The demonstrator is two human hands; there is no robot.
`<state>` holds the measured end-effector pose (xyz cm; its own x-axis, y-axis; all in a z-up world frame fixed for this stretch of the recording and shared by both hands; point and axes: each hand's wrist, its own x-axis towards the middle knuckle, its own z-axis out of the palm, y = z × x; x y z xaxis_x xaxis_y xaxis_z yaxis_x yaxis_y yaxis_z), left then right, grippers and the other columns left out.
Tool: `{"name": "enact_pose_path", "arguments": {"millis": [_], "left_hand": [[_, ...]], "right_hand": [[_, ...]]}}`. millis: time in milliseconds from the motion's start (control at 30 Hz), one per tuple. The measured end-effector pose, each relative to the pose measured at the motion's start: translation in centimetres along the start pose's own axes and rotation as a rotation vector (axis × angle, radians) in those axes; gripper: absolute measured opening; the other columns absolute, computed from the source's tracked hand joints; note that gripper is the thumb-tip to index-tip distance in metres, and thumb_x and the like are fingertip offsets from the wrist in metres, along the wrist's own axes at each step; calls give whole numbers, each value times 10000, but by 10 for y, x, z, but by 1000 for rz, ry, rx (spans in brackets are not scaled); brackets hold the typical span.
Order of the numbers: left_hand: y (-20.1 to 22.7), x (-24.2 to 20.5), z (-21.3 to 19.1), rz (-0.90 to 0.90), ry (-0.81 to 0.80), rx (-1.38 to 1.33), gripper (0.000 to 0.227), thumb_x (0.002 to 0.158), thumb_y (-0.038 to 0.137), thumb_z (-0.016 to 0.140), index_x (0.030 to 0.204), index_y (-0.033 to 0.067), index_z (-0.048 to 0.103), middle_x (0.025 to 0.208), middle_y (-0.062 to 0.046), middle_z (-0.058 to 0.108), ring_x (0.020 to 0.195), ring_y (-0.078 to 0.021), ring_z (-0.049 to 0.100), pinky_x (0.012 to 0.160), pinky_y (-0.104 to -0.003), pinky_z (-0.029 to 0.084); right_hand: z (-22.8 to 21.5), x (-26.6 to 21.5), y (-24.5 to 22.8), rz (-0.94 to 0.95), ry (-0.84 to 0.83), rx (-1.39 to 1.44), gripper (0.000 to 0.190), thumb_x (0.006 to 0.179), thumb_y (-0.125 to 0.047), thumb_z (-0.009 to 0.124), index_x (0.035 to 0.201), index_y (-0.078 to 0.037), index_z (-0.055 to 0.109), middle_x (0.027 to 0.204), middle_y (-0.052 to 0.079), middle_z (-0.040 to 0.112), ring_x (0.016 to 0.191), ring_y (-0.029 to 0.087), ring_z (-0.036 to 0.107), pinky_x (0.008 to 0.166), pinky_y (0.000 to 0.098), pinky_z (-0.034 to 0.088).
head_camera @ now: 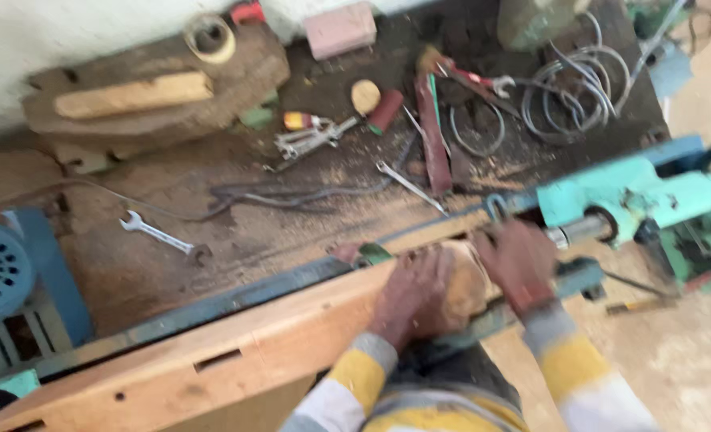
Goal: The person uses a lathe to turn a piece of wood, applying a handheld tool to create decorative grooves and then using a sanding block against the rotating surface.
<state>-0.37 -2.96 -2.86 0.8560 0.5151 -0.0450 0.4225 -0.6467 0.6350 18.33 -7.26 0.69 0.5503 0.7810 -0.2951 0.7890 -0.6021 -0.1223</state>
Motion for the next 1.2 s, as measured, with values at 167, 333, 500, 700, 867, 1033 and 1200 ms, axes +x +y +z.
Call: {"name": "enact_pose_path", "arguments": {"millis": [167, 333, 500, 700, 867, 1033, 1200], "left_hand": [[8, 7, -11, 19, 7, 42, 1055, 589, 530, 850, 1360, -103, 506, 1352, -296, 586, 1256, -413, 562, 1111, -489, 371], [7, 2, -16, -3, -49, 38, 1006, 612, 534, 838, 1343, -82, 526, 1338, -267, 605, 1258, -378, 581, 1103, -477, 385], [13, 3, -23, 11, 5, 57, 1048, 529, 546, 877, 1301, -79, 541, 1294, -299, 599, 1203, -410, 564, 1046, -493, 367], [9, 1, -17, 12, 70, 74, 1005, 566, 528, 859, 1320, -59, 546, 1300, -261, 619, 1213, -378, 583, 1083, -477, 383], [7, 10, -30, -14, -96, 8, 956, 596, 525, 836, 1312, -38, 544, 1298, -237, 627, 1229, -353, 593, 1101, -446, 400], [8, 2, -18, -9, -8, -7, 1031, 524, 520, 854, 1315, -59, 535, 1270, -255, 639, 1183, -363, 619, 1074, -466, 385], [8, 10, -32, -25, -8, -71, 1030, 585, 531, 869, 1344, -74, 522, 1268, -264, 644, 1176, -366, 631, 1066, -460, 397]], "right_hand": [[-17, -24, -1, -53, 111, 129, 371, 908, -469, 600, 863, -159, 799, 859, 131, 755, 780, 407, 705, 634, 534, 530], [12, 19, 5, 26, -34, -131, 489, 888, -609, 648, 863, -143, 793, 833, 176, 747, 789, 377, 732, 701, 490, 562], [2, -9, 17, -11, 46, 6, 474, 876, -585, 646, 871, -134, 793, 862, 166, 754, 796, 402, 719, 685, 524, 547], [0, 2, 9, 15, -56, -3, 461, 897, -578, 635, 900, -153, 814, 893, 142, 763, 852, 381, 733, 739, 492, 555], [-19, -26, 4, -117, 169, 236, 398, 894, -489, 592, 962, -155, 798, 881, 131, 756, 812, 411, 704, 647, 525, 520], [2, 3, 7, -77, 61, -2, 368, 906, -476, 624, 899, -162, 813, 866, 151, 741, 793, 408, 707, 665, 532, 523], [-9, -17, 11, -113, 192, 104, 392, 900, -504, 620, 920, -161, 808, 857, 143, 738, 774, 389, 711, 656, 500, 538]]}}
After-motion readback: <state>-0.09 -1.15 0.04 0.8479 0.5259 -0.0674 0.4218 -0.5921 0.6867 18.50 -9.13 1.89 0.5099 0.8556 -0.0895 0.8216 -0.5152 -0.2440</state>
